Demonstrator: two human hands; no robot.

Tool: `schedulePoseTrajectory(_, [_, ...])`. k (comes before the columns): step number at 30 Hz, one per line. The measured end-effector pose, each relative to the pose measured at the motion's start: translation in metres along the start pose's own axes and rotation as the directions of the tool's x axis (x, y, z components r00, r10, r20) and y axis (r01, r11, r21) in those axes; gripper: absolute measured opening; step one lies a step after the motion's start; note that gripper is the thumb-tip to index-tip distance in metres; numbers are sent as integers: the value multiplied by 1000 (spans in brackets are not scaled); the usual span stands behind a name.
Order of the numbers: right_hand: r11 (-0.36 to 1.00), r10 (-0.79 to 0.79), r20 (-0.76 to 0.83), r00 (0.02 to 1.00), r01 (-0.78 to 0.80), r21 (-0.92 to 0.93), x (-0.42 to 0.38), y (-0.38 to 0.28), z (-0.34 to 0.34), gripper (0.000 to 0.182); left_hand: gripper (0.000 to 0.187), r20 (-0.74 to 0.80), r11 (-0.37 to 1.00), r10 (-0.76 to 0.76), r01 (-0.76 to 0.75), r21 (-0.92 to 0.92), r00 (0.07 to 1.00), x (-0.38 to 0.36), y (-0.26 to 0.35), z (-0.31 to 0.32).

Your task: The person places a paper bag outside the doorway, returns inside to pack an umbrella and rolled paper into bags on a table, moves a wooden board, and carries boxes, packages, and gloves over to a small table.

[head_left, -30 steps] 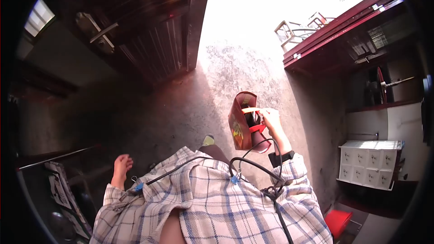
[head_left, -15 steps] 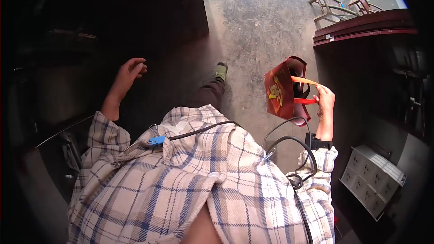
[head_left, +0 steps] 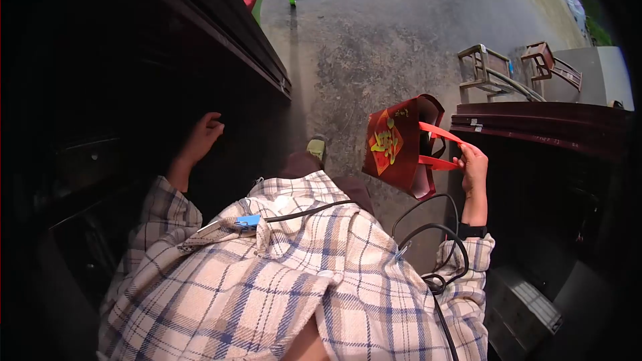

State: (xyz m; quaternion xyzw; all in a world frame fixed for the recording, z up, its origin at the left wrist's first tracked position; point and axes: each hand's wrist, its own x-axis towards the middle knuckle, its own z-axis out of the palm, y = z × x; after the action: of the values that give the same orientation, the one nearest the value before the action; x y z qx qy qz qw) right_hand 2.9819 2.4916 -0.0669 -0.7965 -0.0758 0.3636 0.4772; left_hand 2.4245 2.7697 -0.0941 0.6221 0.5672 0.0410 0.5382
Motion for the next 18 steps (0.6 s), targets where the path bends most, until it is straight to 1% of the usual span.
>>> schedulePoseTrajectory(2, [1000,-11,55,998,11,-15,26,-24,23,15,39,-194,989,74,-47,142,978,7,3,-10])
schedulePoseTrajectory(4, [996,-58,170,984,68,-52,68,-44,42,15,41,-270,993,65,-35,114,961,12,27,-11])
schedulePoseTrajectory(6, [994,-71,223,972,87,-65,104,-65,64,15,43,-374,998,2,-25,-55,927,4,48,-13])
schedulePoseTrajectory(8, [992,-93,295,951,115,-58,140,-91,86,15,45,-434,998,-20,-10,-67,900,0,68,-17])
schedulePoseTrajectory(9, [989,-76,305,949,112,-100,158,-106,110,16,48,-466,992,-65,4,-130,882,11,70,-31])
schedulePoseTrajectory(10, [987,-76,327,942,118,-110,177,-121,120,16,50,-508,982,-106,11,-187,855,10,84,-33])
schedulePoseTrajectory(11, [986,-68,338,939,114,-118,200,-139,132,16,57,-557,975,-127,-1,-224,821,15,99,-35])
schedulePoseTrajectory(12, [986,-64,347,936,114,-125,218,-157,145,16,57,-569,971,-142,3,-238,810,19,114,-37])
schedulePoseTrajectory(14, [979,-98,404,909,161,-127,243,-206,177,16,66,-653,973,-110,-52,-223,749,30,141,-42])
schedulePoseTrajectory(15, [974,-128,432,893,196,-118,257,-233,196,16,68,-657,968,-101,-79,-239,747,38,149,-48])
schedulePoseTrajectory(16, [975,-115,421,900,184,-127,300,-269,240,16,68,-618,968,-123,-43,-247,776,105,169,-82])
schedulePoseTrajectory(18, [972,-141,469,872,213,-102,337,-331,293,15,63,-642,975,-64,-90,-204,764,144,194,-96])
